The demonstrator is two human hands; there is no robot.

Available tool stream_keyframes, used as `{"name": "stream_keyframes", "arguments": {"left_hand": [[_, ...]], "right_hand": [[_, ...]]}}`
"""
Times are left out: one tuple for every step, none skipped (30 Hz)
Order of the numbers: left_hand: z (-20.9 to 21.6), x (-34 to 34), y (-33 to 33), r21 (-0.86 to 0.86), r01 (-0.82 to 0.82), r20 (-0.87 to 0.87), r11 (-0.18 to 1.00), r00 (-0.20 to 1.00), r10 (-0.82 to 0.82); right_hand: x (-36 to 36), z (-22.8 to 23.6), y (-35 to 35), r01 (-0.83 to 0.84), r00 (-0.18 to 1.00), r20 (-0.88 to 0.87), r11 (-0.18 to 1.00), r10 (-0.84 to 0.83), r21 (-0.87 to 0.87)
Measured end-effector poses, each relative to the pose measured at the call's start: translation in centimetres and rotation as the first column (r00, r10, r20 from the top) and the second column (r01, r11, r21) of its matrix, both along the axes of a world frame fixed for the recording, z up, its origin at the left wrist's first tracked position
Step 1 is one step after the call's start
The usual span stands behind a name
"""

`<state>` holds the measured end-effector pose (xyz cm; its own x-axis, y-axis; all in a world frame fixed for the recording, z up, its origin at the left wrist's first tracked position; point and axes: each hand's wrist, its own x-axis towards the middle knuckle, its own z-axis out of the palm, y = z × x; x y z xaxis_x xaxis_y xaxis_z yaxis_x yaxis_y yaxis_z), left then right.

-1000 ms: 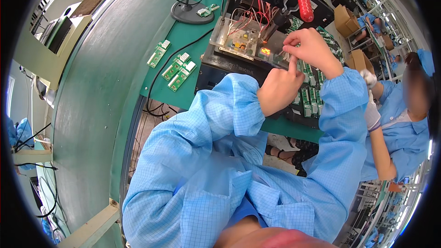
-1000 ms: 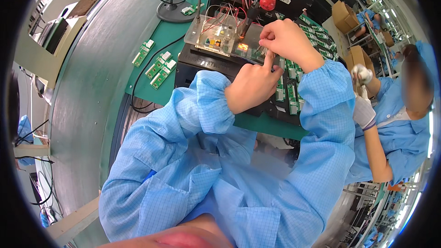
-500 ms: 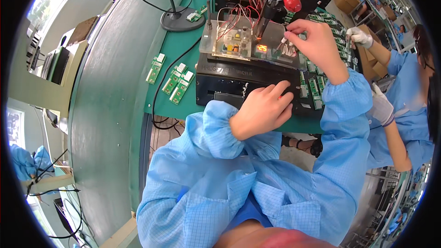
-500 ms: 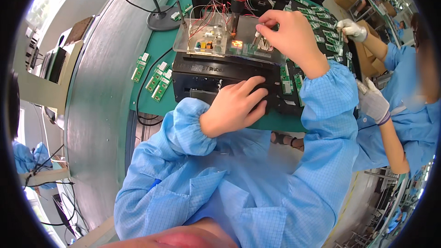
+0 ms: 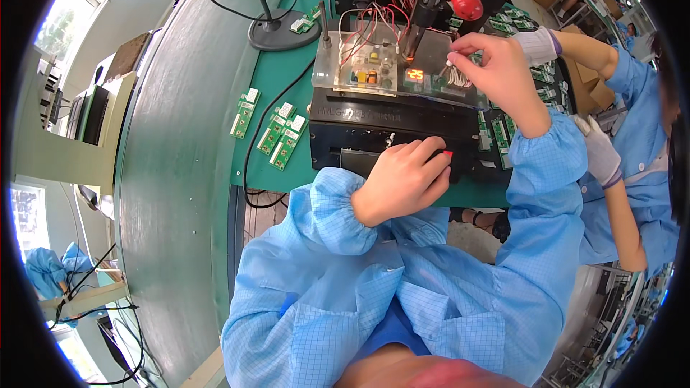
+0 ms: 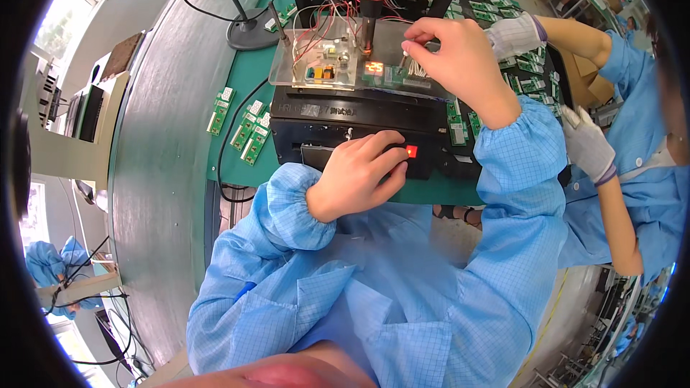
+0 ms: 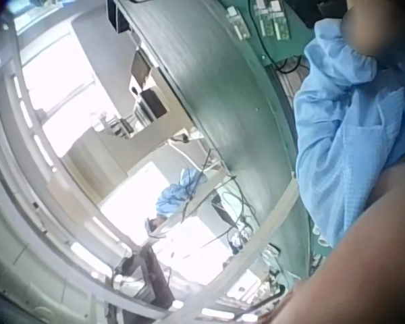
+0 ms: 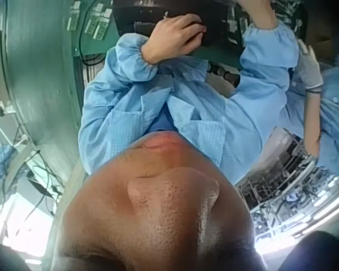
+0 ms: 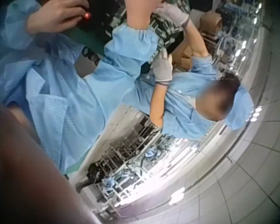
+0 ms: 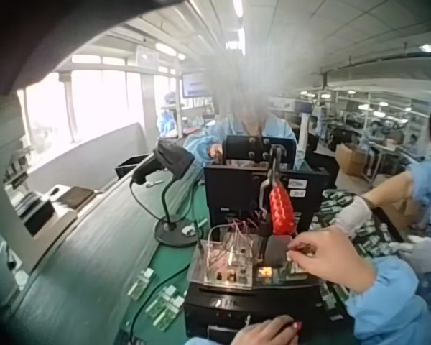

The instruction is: Test and verify the functionality of printed circuit boards using a specialized testing jig.

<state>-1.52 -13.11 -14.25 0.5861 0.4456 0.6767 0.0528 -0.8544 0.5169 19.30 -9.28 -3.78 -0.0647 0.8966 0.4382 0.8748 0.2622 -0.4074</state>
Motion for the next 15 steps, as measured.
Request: {"name": "stream_keyframes", "arguments": {"left_hand": [[0.00,-0.02,-0.04,-0.004,-0.005,-0.001,1.000,1.000,0.005],[0.06,0.01,-0.03,-0.007,0.002,-0.006,1.000,1.000,-0.002],[0.08,-0.01,-0.04,-0.010,0.008,-0.012,1.000,1.000,-0.008],[0.02,-0.07,-0.06,-0.011,0.007,-0.012,1.000,1.000,-0.007],[-0.09,-0.08,-0.06,-0.013,0.010,-0.007,1.000,1.000,-0.010],[-0.16,-0.10,-0.07,-0.014,0.013,-0.001,1.000,1.000,-0.013],[-0.14,-0.14,-0.07,-0.013,0.013,-0.002,1.000,1.000,-0.013],[-0.10,-0.20,-0.05,-0.013,0.015,-0.004,1.000,1.000,-0.015],[-0.07,-0.24,-0.04,-0.014,0.017,-0.006,1.000,1.000,-0.017],[-0.11,-0.25,-0.04,-0.012,0.019,-0.006,1.000,1.000,-0.019],[-0.17,-0.20,-0.01,-0.014,0.019,0.000,1.000,1.000,-0.019],[-0.18,-0.17,0.02,-0.015,0.020,0.007,1.000,1.000,-0.020],[-0.14,-0.17,0.03,-0.017,0.021,0.008,1.000,1.000,-0.021],[-0.10,-0.20,0.01,-0.017,0.020,0.008,1.000,1.000,-0.020],[-0.07,-0.22,-0.01,-0.019,0.019,0.008,1.000,1.000,-0.019]], "right_hand": [[-0.05,-0.03,0.00,-0.005,1.000,-0.001,1.000,0.005,-0.004],[-0.06,0.02,-0.07,-0.008,1.000,0.008,1.000,0.008,0.000],[-0.06,0.03,-0.09,-0.011,1.000,0.017,1.000,0.011,0.005],[-0.03,-0.09,-0.08,-0.012,1.000,0.017,1.000,0.012,0.004],[0.07,-0.29,-0.04,-0.012,1.000,-0.004,1.000,0.012,-0.006],[0.11,-0.40,-0.01,-0.011,1.000,-0.025,1.000,0.011,-0.015],[0.09,-0.39,-0.01,-0.011,1.000,-0.025,1.000,0.010,-0.014],[0.06,-0.38,-0.01,-0.010,1.000,-0.019,1.000,0.010,-0.011],[0.03,-0.37,-0.03,-0.010,1.000,-0.013,1.000,0.010,-0.009],[0.02,-0.37,-0.05,-0.007,1.000,-0.013,1.000,0.007,-0.007],[0.05,-0.36,0.00,-0.012,1.000,-0.003,1.000,0.012,-0.002],[0.06,-0.33,0.04,-0.016,1.000,0.007,1.000,0.016,0.002],[0.06,-0.28,0.03,-0.015,1.000,0.007,1.000,0.015,0.001],[0.00,-0.17,-0.04,-0.010,1.000,0.009,1.000,0.010,-0.009],[-0.03,-0.09,-0.09,-0.006,1.000,0.011,1.000,0.006,-0.019]]}}
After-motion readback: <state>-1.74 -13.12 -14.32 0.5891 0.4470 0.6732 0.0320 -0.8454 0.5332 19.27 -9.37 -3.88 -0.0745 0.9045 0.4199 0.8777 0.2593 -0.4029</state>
